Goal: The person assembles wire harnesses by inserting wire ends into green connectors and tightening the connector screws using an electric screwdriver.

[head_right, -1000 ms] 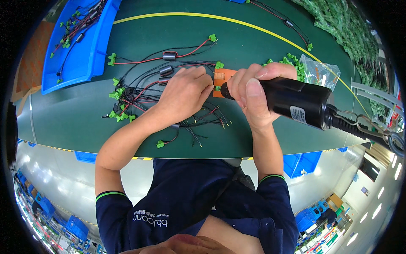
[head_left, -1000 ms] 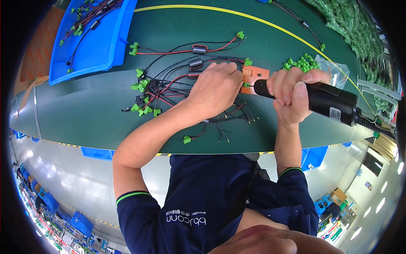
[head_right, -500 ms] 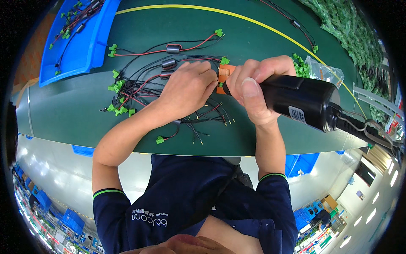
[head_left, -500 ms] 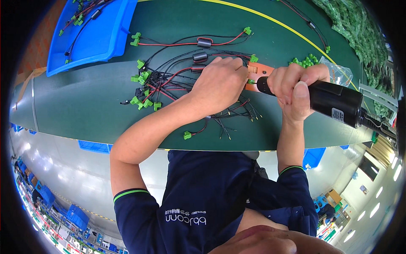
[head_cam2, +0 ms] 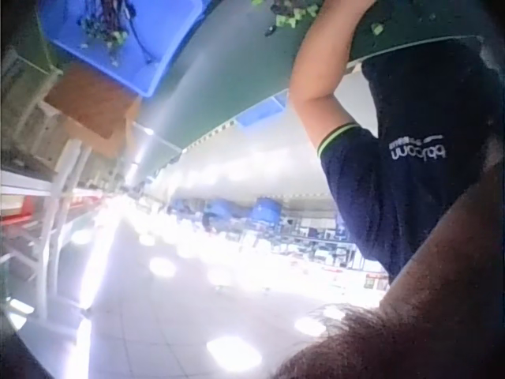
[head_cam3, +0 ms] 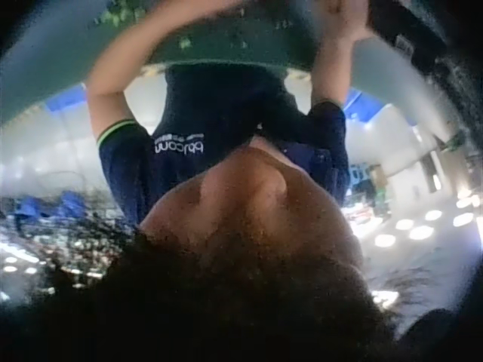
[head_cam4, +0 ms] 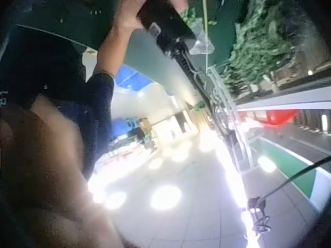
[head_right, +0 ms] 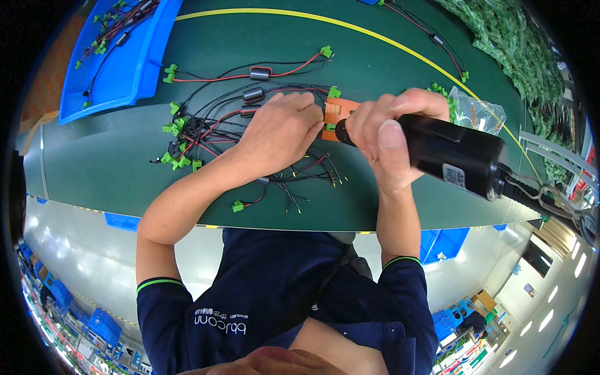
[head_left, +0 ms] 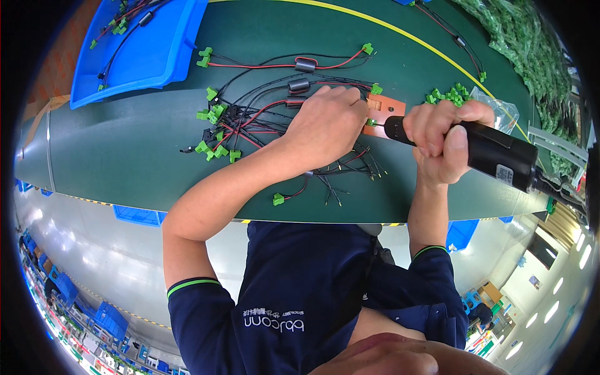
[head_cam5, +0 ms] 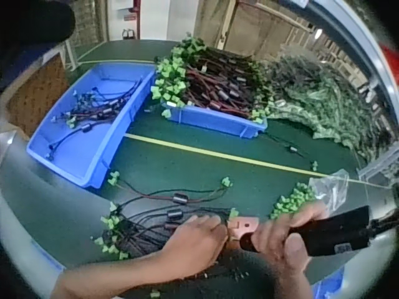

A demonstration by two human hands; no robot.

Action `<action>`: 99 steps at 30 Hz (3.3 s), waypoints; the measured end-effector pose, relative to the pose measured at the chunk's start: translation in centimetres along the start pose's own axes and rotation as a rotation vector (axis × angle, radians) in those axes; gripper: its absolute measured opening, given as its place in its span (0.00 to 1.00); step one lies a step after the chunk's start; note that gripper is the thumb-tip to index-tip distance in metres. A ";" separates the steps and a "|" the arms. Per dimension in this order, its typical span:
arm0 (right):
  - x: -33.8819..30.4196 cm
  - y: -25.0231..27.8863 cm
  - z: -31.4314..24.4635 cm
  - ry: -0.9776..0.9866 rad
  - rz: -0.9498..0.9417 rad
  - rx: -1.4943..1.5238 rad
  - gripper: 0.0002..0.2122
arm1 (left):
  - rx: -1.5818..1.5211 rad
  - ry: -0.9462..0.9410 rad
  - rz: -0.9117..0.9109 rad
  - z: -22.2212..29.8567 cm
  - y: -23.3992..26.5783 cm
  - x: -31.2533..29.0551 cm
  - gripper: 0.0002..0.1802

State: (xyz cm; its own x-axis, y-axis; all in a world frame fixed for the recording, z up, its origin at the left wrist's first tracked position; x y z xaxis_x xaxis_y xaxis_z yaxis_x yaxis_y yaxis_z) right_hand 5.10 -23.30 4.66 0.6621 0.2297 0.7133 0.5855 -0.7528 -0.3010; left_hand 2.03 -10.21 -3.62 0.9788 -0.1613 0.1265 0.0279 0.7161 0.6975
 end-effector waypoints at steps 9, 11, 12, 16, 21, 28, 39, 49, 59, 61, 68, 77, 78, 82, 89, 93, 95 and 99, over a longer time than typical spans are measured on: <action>0.0 0.5 0.2 0.015 0.048 -0.061 0.11 | 0.005 0.004 -0.027 0.1 -0.1 0.0 0.05; 0.1 0.3 0.5 0.003 0.050 -0.067 0.10 | 0.010 0.013 -0.037 0.1 -0.1 0.0 0.05; 0.1 0.4 0.7 -0.008 0.087 -0.055 0.09 | 0.013 0.012 -0.037 0.2 -0.1 0.0 0.05; 0.1 0.3 1.2 -0.027 0.106 -0.076 0.11 | 0.021 0.018 -0.051 0.2 -0.1 0.1 0.06; -0.6 0.9 1.1 -0.053 0.213 -0.123 0.10 | 0.022 -0.007 -0.054 0.3 -0.2 0.1 0.06; -0.6 1.1 0.3 -0.078 0.240 -0.501 0.11 | -0.038 -0.105 -0.024 1.5 0.2 0.3 0.04; 1.5 5.5 -1.5 -0.137 0.141 0.209 0.46 | -0.091 0.012 -0.120 1.6 3.9 1.4 0.09; -3.6 16.4 0.0 -0.215 -0.395 -1.523 0.06 | 0.383 0.018 -0.208 -1.0 8.0 0.9 0.16; -2.4 16.3 -0.9 -0.326 -0.171 -1.284 0.13 | 0.255 -0.045 -0.352 0.5 8.6 -1.0 0.10; -2.7 16.5 -0.4 -0.394 0.009 -0.915 0.13 | 0.255 -0.114 -0.340 1.8 7.8 -1.8 0.10; -3.3 12.5 -0.2 -0.421 0.268 0.006 0.08 | 0.296 -0.118 -0.506 2.1 5.7 -2.9 0.06; -3.9 9.0 0.9 -0.405 0.006 0.072 0.09 | 0.087 -0.167 -0.440 3.4 6.4 -3.3 0.07; -3.9 8.8 0.9 -0.349 -0.014 0.041 0.08 | 0.123 -0.149 -0.434 3.2 6.9 -3.5 0.07; -4.2 8.0 1.3 -0.367 -0.085 -0.010 0.06 | 0.197 -0.104 -0.456 2.8 7.8 -4.9 0.10; -4.4 6.9 2.2 -0.479 -0.164 -0.024 0.07 | 0.486 -0.253 -0.387 4.1 5.4 -8.0 0.20; -4.4 7.1 2.4 -0.487 -0.149 -0.001 0.07 | 0.407 -0.268 -0.417 4.0 6.2 -7.7 0.21; -4.5 7.3 2.4 -0.485 -0.136 0.009 0.06 | 0.400 -0.197 -0.435 3.8 6.8 -7.2 0.19; -4.7 7.3 2.5 -0.515 -0.133 0.020 0.05 | 0.287 -0.227 -0.485 4.3 7.5 -6.0 0.18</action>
State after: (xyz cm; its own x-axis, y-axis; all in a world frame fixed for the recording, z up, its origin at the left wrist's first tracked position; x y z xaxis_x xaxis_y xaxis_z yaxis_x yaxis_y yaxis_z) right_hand 7.45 -28.32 -2.46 0.7227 0.5989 0.3449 0.6853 -0.6858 -0.2450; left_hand -4.49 -6.81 3.86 0.7992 -0.5872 -0.1282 0.3731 0.3175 0.8718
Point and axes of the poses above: each hand's wrist, its own x-axis towards the middle knuckle, its own y-axis out of the back of the hand, z = x × y, the point moved 7 cm from there along x, towards the middle knuckle, and after that the axes turned 15 degrees about y, right-handed, at the moved point
